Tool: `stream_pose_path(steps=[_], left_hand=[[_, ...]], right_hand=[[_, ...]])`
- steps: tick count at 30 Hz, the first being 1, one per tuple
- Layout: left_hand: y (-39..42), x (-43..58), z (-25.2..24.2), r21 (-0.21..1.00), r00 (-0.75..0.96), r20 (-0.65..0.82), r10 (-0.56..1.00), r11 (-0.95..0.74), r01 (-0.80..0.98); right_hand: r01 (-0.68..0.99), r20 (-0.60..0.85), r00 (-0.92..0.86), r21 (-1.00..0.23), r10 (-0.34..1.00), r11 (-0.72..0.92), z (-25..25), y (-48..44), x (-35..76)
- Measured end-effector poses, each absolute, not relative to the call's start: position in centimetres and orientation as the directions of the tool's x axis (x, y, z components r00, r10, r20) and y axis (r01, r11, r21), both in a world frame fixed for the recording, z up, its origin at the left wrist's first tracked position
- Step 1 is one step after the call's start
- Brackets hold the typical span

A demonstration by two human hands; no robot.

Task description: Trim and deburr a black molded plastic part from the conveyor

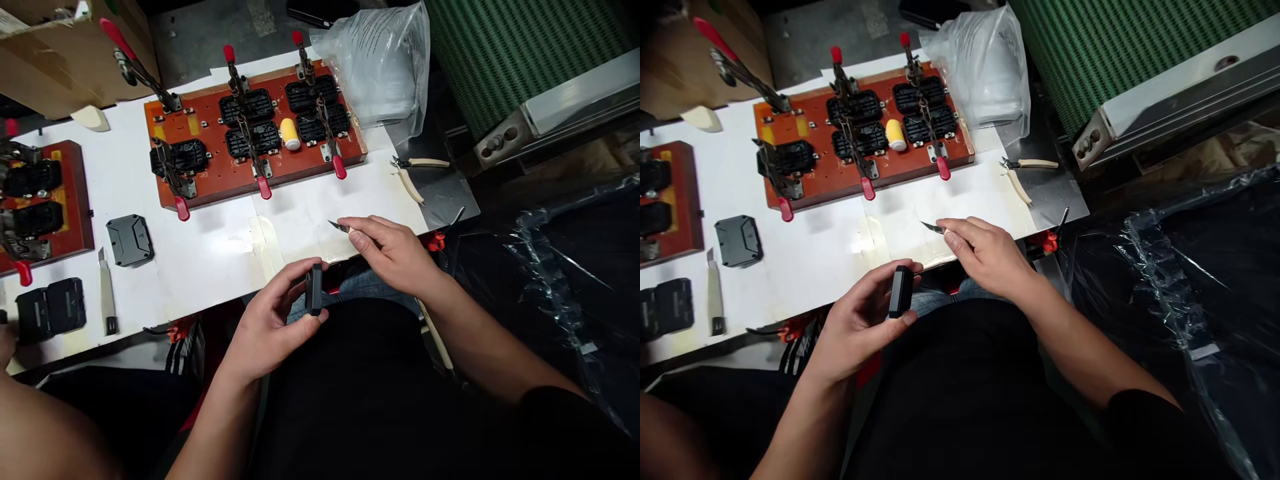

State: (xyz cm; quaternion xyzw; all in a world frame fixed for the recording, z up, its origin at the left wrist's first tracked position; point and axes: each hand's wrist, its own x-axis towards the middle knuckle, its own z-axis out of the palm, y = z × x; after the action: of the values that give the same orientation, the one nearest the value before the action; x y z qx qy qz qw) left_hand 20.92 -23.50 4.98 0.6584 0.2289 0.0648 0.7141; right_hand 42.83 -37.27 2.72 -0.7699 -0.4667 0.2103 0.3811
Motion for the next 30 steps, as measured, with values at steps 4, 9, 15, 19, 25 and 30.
stream_pose_path(steps=[4, 9, 15, 19, 25, 30], left_hand=[[-21.9, 20.8, 3.9, 0.959, 0.792, -0.276, 0.544, 0.096, 0.268], [-18.4, 21.7, 1.3, 0.852, 0.561, -0.279, 0.779, -0.069, 0.520], [-16.8, 21.8, -0.6, 0.749, 0.571, 0.041, 0.820, -0.404, 0.525], [-16.4, 20.9, -1.7, 0.637, 0.731, 0.144, 0.667, -0.628, 0.447], [-17.4, 21.3, -2.3, 0.538, 0.814, 0.053, 0.579, -0.703, 0.465], [-18.5, 22.7, -1.9, 0.572, 0.859, 0.093, 0.504, -0.733, 0.368]], right_hand=[[0.711, 0.068, 0.485, -0.611, 0.872, -0.348, 1.5, -37.1, 45.1], [0.760, 0.230, 0.490, -0.586, 0.841, -0.282, 3.6, -34.8, 48.5], [0.860, 0.181, 0.376, -0.434, 0.908, -0.270, 8.4, -24.7, 49.3], [0.885, -0.074, 0.392, -0.242, 0.917, -0.398, 7.8, -16.2, 50.0], [0.908, -0.128, 0.358, -0.185, 0.925, -0.377, 7.3, -16.5, 49.2], [0.739, 0.078, 0.240, -0.661, 0.968, -0.130, 5.0, -26.1, 44.8]])
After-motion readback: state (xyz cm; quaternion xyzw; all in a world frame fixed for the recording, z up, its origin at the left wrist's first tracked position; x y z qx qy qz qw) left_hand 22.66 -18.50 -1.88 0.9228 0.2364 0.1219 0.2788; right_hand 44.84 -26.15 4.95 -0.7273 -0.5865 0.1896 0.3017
